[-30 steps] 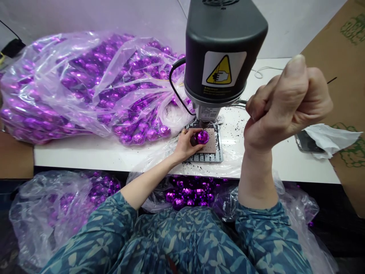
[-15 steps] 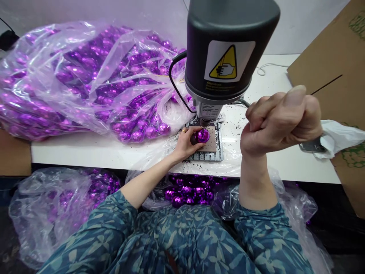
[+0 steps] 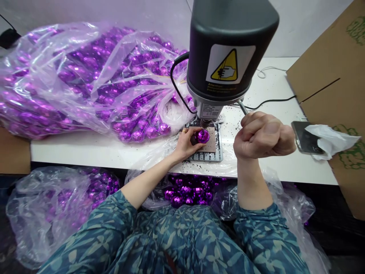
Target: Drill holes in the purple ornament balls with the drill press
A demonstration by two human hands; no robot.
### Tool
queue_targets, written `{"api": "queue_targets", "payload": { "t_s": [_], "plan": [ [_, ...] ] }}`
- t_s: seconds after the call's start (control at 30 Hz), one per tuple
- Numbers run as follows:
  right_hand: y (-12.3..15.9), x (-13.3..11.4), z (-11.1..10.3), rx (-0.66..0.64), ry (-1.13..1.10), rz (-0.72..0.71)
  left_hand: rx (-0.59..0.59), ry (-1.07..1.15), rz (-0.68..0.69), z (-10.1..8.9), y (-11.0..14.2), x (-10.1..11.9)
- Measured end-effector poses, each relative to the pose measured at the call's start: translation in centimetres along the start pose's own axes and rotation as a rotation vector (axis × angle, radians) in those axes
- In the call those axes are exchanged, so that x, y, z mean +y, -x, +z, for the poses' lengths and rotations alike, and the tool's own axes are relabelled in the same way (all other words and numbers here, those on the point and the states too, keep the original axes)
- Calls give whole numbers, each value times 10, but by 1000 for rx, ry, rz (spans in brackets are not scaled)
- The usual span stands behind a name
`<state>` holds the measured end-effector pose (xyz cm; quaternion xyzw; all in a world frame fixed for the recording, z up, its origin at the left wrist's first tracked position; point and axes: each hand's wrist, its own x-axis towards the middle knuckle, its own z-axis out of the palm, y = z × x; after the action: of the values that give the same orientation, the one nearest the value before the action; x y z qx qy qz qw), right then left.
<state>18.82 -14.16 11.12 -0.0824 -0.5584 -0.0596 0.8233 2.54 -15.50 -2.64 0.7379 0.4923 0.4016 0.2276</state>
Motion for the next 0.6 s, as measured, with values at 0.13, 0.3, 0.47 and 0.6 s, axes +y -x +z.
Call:
{"api": "queue_targets", "payload": {
  "t_s": [0.13,0.3,0.47,0.6],
  "plan": [
    [-1,0,-1,-71,-59,-111,23,-11,27,1,1,-2],
    [-3,-5,1,-59,-42,-66,29,-15,21,3,0,-3],
    [-45,-5,22,14,86,341,67,-8,8,2,1,8],
    [-68,4,30,-41,64,455,45,-46,61,-27,32,26]
  ]
}}
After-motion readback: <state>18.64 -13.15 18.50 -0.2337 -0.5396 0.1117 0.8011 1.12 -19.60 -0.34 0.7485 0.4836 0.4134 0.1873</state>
